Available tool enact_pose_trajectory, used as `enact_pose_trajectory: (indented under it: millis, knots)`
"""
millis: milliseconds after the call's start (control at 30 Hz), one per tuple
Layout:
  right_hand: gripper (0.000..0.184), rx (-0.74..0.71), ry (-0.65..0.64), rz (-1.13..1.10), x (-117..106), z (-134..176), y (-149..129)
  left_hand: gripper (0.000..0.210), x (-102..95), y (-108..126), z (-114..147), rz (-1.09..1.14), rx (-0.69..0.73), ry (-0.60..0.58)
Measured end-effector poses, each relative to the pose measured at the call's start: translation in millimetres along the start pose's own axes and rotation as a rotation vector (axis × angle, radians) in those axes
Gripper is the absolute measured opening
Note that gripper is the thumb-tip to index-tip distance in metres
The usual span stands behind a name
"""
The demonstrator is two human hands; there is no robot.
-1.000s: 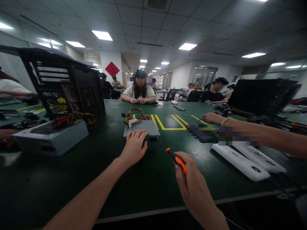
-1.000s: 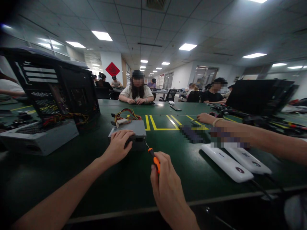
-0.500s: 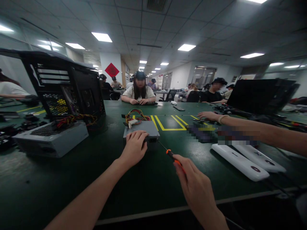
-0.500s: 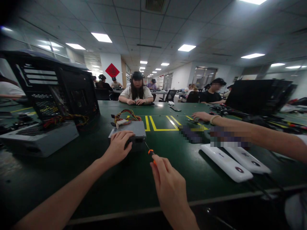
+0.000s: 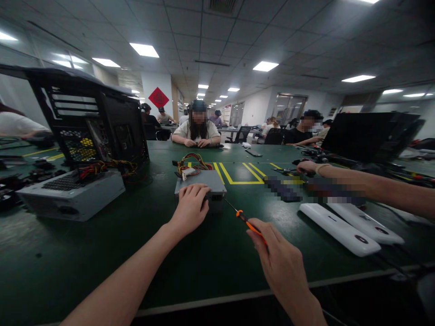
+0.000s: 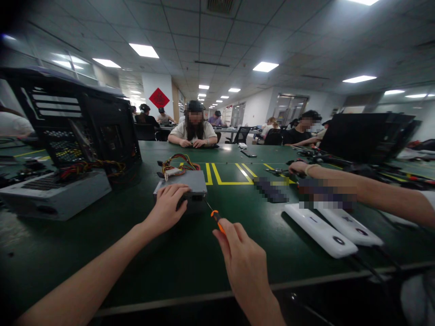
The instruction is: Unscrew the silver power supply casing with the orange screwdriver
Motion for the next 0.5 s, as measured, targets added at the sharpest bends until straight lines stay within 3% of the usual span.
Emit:
enact_pose_trajectory:
  millis: [167, 367, 500]
  knots:
    - [0.031, 0.035, -0.105, -0.067, -4.4, -1.0, -5.8, 0.031, -0.6, 0.1, 0.1, 0.0, 0.001, -0.005]
    - [0.024, -0.053, -0.054, -0.062, -0.6, -0.9, -9.5, 0.031, -0.6, -0.1, 0.5, 0.004, 0.003, 0.004]
    - [0.028, -0.012, -0.068, -0.011, 0.5, 0.8, -1.9, 0.03, -0.7, -0.3, 0.7, 0.0, 0.002, -0.005]
Point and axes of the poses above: each hand's wrist, its own z-axis away from the middle knuckle, its own x-axis out of the palm, y = z × x, the point moved 1 cm from there along -z, towards the middle knuckle, and after that the axes turned 10 degrees about -x, right-handed, at the moved point
